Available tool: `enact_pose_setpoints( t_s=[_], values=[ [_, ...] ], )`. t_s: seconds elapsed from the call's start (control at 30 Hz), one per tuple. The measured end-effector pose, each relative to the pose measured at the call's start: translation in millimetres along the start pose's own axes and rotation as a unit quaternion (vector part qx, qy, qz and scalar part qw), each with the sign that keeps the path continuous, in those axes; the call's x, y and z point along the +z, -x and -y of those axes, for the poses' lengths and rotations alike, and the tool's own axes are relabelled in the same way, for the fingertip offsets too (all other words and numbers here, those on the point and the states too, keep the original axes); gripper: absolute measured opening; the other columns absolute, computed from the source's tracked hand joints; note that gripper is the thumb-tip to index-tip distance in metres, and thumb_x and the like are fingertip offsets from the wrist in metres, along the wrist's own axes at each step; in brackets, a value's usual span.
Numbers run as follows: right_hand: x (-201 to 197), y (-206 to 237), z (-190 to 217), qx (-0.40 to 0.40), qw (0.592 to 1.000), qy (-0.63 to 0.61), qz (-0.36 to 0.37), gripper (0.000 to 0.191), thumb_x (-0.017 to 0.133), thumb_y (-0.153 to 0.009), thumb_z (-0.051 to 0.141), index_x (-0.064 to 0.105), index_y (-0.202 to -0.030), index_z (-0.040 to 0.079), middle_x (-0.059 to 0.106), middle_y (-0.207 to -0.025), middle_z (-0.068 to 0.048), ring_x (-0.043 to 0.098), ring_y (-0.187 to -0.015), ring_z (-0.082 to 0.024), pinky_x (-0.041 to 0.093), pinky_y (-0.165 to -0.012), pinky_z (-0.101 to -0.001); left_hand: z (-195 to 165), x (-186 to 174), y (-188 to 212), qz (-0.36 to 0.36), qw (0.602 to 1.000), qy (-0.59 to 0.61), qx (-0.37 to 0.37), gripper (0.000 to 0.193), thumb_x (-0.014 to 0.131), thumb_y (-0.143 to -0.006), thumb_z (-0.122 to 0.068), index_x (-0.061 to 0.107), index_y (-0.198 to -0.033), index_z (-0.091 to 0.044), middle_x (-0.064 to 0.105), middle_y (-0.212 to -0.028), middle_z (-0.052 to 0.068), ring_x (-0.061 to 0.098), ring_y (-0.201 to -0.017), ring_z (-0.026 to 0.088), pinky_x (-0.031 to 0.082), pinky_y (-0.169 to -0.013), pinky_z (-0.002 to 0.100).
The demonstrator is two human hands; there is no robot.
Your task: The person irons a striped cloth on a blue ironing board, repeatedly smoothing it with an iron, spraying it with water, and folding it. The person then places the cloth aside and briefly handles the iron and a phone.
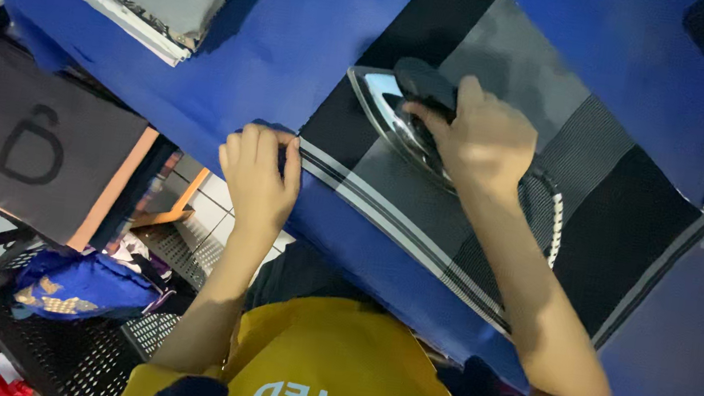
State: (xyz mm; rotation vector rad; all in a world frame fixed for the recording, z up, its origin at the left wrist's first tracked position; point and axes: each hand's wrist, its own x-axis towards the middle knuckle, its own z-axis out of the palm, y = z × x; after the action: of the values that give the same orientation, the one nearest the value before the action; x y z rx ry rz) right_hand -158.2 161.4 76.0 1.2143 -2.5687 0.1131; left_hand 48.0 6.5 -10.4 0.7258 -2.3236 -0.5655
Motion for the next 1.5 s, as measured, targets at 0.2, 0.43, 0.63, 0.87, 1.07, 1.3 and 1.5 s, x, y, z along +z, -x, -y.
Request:
enact_pose_setpoints(
  t_s=[0.2,0.43,0.63,0.87,1.07,1.3,1.5],
  values=[
    [8,-22,-14,-0.002,1.0,0.002,-0.001,0.063,0.078,-0.089,0.068,0.061,-0.077,0.009,0.063,-0.059,-0.006,0.061,-0.049,-0.023,0.048,-0.051,-0.0354,-1,2,-3,-0.001,1.0,-0.01,-0.009,0.013,0.076,-0.094,-0.015,0.064,-0.094,-0.011,0.06,-0.098,0.007,0.054,-0.093,0.029,0.038,-0.084,0.042],
    [20,-29,-21,0.029,0.999,-0.002,0.041,0.061,0.078,-0.091,0.067,0.061,-0.08,0.009,0.062,-0.058,-0.006,0.059,-0.045,-0.021,0.046,-0.046,-0.0335,0,4,-3,0.002,1.0,-0.008,-0.008,0.013,0.077,-0.094,-0.012,0.064,-0.095,-0.01,0.061,-0.098,0.006,0.054,-0.093,0.028,0.038,-0.084,0.041],
    [31,-29,-28,-0.025,0.998,0.026,-0.05,0.063,0.08,-0.088,0.067,0.058,-0.077,0.01,0.059,-0.059,-0.004,0.057,-0.049,-0.021,0.046,-0.049,-0.0337,4,10,-1,0.012,1.0,-0.014,-0.009,0.015,0.077,-0.094,-0.015,0.063,-0.094,-0.01,0.061,-0.099,0.007,0.054,-0.093,0.03,0.037,-0.084,0.043],
    [49,-46,-46,-0.03,0.996,0.044,-0.067,0.064,0.08,-0.09,0.07,0.063,-0.089,0.008,0.057,-0.058,-0.003,0.057,-0.047,-0.016,0.044,-0.045,-0.0302,7,11,2,0.019,1.0,-0.009,-0.007,0.014,0.075,-0.096,-0.016,0.063,-0.097,-0.01,0.062,-0.101,0.007,0.055,-0.096,0.03,0.037,-0.085,0.043],
    [66,-74,-68,-0.055,0.982,0.103,-0.147,0.066,0.083,-0.088,0.075,0.062,-0.08,0.012,0.06,-0.061,0.0,0.06,-0.051,-0.017,0.047,-0.049,-0.0294,6,13,3,0.013,1.0,-0.012,-0.008,0.014,0.075,-0.097,-0.016,0.063,-0.098,-0.009,0.062,-0.101,0.008,0.055,-0.095,0.03,0.037,-0.086,0.043],
    [78,-96,-94,-0.146,0.957,0.06,-0.242,0.042,0.081,-0.092,0.054,0.069,-0.09,0.013,0.062,-0.071,0.004,0.061,-0.058,-0.011,0.047,-0.056,-0.0242,7,12,0,0.023,1.0,-0.009,-0.011,0.014,0.075,-0.097,-0.016,0.063,-0.098,-0.009,0.062,-0.101,0.008,0.055,-0.095,0.029,0.037,-0.086,0.042],
    [112,-117,-118,-0.105,0.935,0.188,-0.283,0.056,0.072,-0.095,0.068,0.06,-0.072,0.019,0.046,-0.052,0.005,0.049,-0.044,-0.013,0.041,-0.045,-0.0284,6,12,-3,0.022,1.0,-0.002,-0.016,0.015,0.075,-0.096,-0.015,0.062,-0.097,-0.009,0.062,-0.1,0.007,0.055,-0.095,0.029,0.036,-0.086,0.042]
  ],
)
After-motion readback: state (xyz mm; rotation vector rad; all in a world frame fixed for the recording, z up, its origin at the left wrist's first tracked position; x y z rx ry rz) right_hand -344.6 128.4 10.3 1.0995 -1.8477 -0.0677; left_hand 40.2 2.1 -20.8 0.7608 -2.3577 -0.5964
